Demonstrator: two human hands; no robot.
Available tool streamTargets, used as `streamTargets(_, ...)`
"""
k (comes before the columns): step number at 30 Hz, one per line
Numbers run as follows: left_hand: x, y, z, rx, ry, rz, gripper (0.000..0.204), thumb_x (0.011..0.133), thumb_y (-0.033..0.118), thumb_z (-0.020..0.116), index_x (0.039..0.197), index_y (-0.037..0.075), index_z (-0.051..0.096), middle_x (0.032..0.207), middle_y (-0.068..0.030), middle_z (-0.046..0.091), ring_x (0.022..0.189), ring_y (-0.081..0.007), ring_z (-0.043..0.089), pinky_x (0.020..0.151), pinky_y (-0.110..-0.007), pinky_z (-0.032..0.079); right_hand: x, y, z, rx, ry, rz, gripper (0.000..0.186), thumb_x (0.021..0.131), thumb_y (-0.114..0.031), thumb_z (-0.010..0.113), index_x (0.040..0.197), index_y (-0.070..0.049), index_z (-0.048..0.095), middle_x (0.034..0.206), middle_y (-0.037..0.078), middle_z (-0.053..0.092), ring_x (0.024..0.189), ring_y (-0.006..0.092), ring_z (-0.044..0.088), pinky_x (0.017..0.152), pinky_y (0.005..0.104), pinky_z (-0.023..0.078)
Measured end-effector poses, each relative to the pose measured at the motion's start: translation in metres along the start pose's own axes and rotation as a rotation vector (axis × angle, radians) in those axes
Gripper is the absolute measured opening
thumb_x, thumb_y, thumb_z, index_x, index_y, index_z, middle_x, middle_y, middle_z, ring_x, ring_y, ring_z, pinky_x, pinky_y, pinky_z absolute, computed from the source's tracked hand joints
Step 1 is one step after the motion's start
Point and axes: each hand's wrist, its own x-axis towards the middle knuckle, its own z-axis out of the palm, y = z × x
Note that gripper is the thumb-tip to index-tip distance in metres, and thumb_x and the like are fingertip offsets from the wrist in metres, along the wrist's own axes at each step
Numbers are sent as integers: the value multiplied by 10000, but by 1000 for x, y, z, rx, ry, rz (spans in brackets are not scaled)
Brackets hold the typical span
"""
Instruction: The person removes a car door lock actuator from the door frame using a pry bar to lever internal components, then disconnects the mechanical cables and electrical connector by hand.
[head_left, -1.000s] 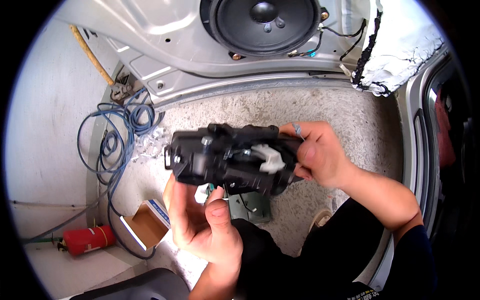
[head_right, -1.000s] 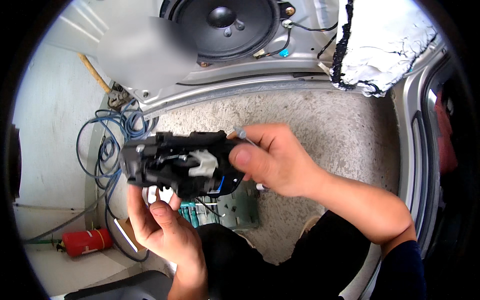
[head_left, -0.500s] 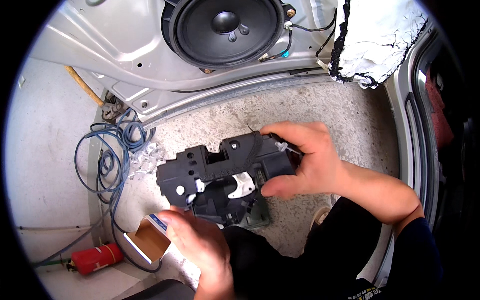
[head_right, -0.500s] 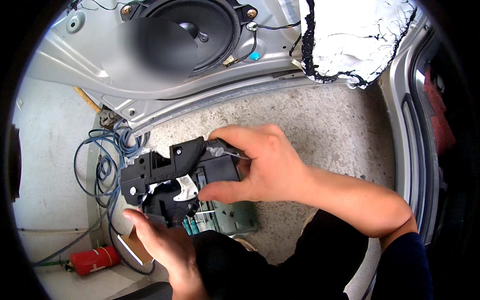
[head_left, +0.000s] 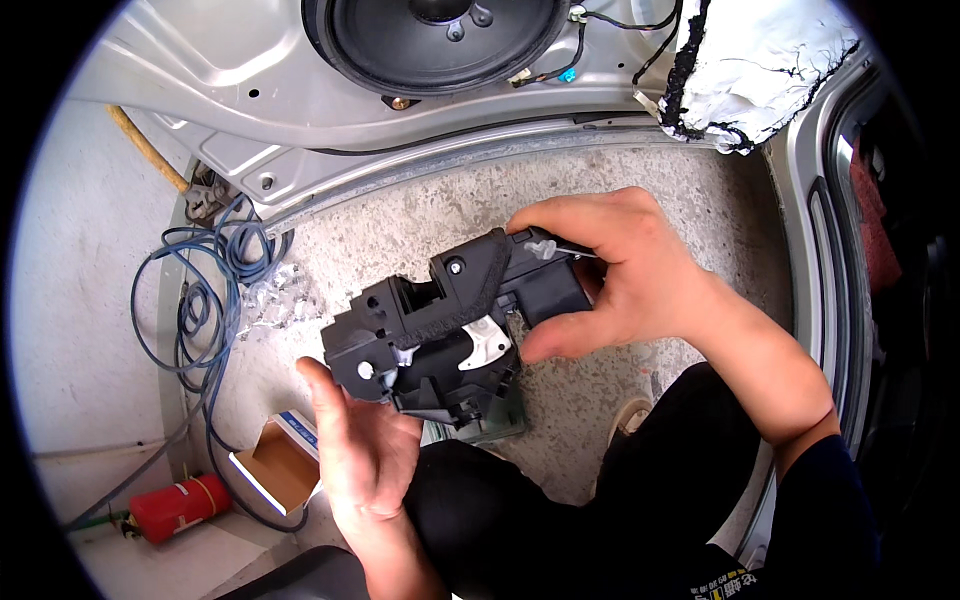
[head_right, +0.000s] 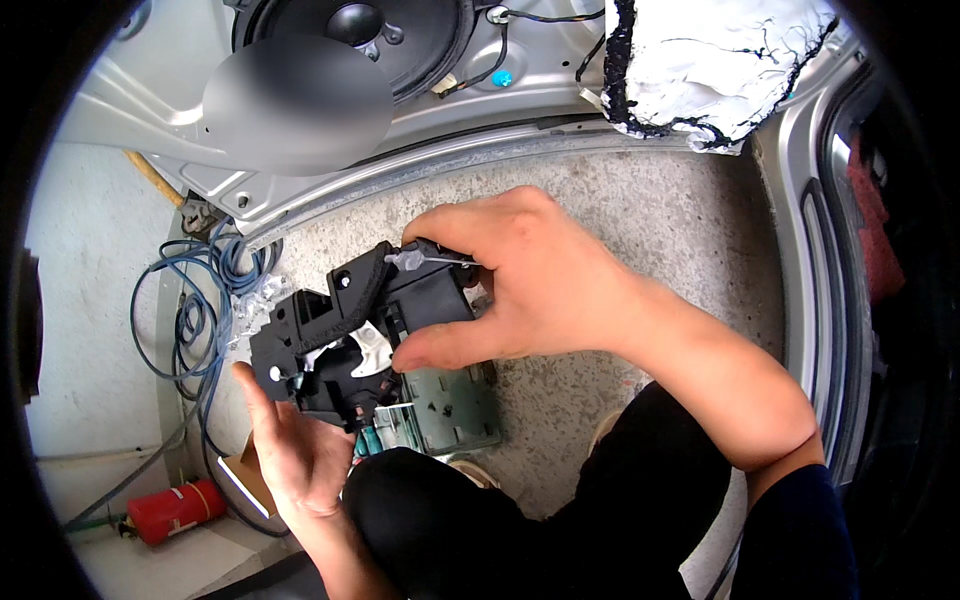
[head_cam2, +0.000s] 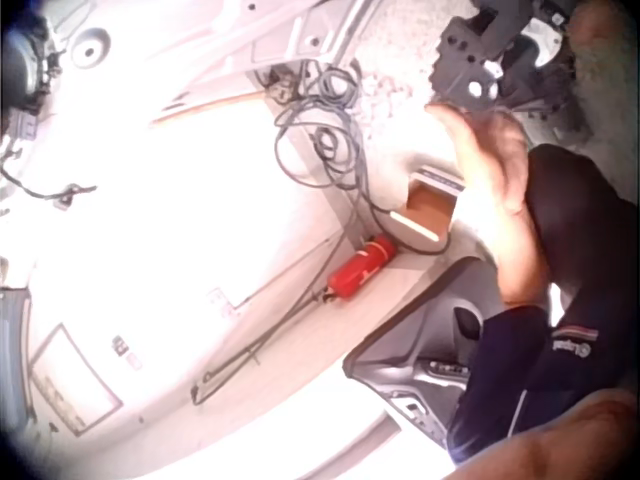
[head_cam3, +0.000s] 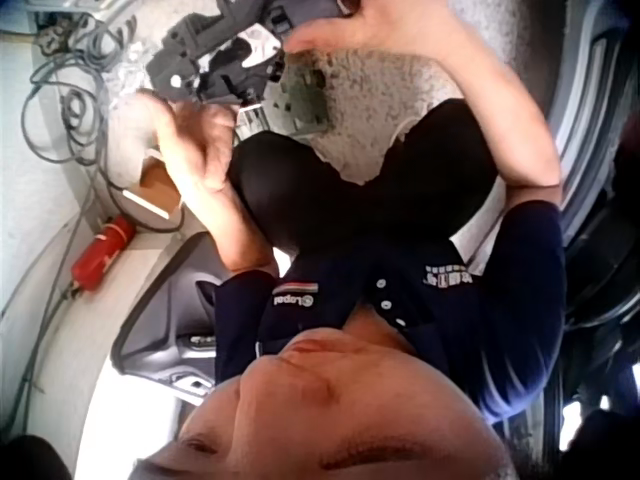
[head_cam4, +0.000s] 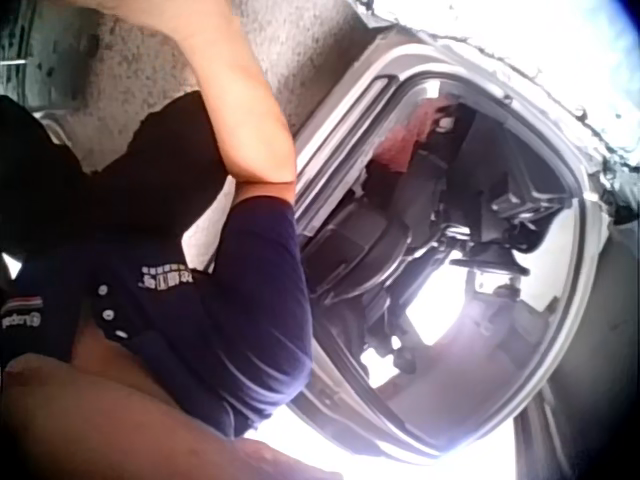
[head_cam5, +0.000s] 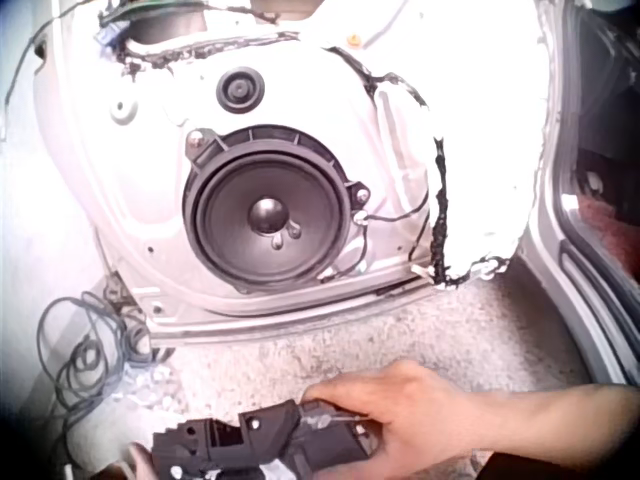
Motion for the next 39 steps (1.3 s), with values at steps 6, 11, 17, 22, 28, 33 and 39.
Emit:
streamTargets(6,5,3,-6,50,-65,-60,635,882,527,570,1348,111,456,1347,-36,510,1234,-243,476,1058,-443,350,3,1,-4,24,-31,-60,539,634,-421,828,902,-4,617,683,121,609,606,301,616,557,344,483)
streamTargets(11,7,0,-6,86,-14,-52,628,883,504,583,1355,112,450,1342,-46,511,1242,-257,468,1073,-444,331,1,13,-4,-40,-1,-140,603,592,-432,854,971,-19,632,677,76,610,531,200,592,477,274,444)
streamTargets(17,8,1,-1,114,-36,-47,605,889,463,596,1362,119,440,1348,-44,503,1248,-250,465,1078,-452,316,2,13,-4,94,-47,16,478,630,-357,842,863,3,631,615,104,584,529,227,576,505,298,449)
streamTargets(22,10,4,10,35,13,-109,595,937,521,468,1364,108,435,1316,-54,533,1197,-238,516,1015,-435,399,3,15,-1,245,-64,111,447,625,-314,854,845,12,640,586,84,564,493,148,522,478,262,424)
streamTargets(28,7,0,4,92,-19,-37,592,950,518,443,1333,67,462,1283,-78,559,1165,-249,543,982,-435,434,4,16,-3,131,-10,-66,477,612,-338,858,859,7,640,583,89,568,487,177,540,477,269,429)
streamTargets(33,5,-4,9,150,27,-3,618,939,548,443,1320,62,478,1274,-94,565,1151,-254,555,970,-441,444,0,16,-6,95,-31,-65,492,603,-348,858,869,3,640,594,93,577,498,209,556,481,281,431)
streamTargets(39,1,-6,6,92,-36,-73,618,937,546,453,1308,54,481,1251,-98,578,1127,-249,569,954,-433,455,3,6,-13,8,-93,-72,532,616,-388,830,907,12,634,692,116,618,610,299,604,551,332,467)
